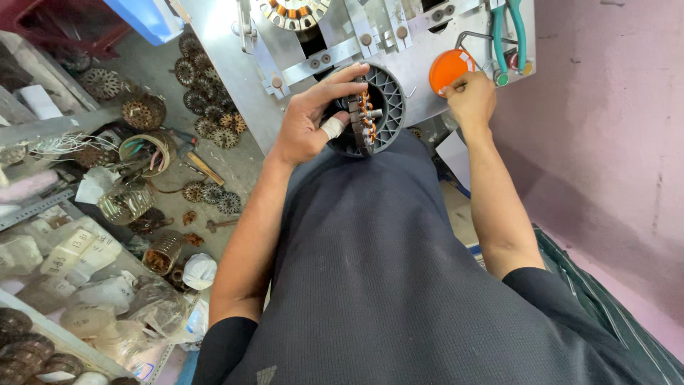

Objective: The person prepares a motor stator on a machine, applying white insulation to wires by hand, using pliers to trim material, and a screwdriver to secure the central component.

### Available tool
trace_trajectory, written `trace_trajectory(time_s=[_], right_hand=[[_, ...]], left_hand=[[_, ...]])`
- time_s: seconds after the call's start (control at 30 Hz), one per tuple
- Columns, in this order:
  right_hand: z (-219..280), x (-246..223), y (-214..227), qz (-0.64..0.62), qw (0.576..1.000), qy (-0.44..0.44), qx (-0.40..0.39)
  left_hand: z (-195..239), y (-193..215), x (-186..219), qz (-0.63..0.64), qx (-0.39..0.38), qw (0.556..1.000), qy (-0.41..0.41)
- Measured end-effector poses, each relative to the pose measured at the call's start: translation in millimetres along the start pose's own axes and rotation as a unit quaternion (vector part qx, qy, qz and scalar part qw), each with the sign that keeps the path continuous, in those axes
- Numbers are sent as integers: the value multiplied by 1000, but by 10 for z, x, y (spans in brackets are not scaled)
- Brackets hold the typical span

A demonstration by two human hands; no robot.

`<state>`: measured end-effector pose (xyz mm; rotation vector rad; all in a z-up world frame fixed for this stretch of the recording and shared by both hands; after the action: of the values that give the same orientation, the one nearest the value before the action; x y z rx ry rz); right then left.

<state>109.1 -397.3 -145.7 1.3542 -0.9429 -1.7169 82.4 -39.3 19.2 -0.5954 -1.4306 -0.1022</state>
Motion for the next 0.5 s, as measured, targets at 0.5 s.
trace_trajectory(time_s=[0.5], right_hand=[[75,-785,382,-465,885,-27,10]], left_hand=[[164,-286,819,-322,155,925,-128]])
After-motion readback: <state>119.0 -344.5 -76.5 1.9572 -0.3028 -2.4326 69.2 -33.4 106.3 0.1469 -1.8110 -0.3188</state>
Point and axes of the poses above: each hand's wrist, its own z-axis away from the middle knuckle, its own y-axis out of the back of the hand, x = y × z, the point moved 9 cm from there along -z, towards the middle knuckle, and after that the axes turned 7 degrees about y, right-handed, at the moved point
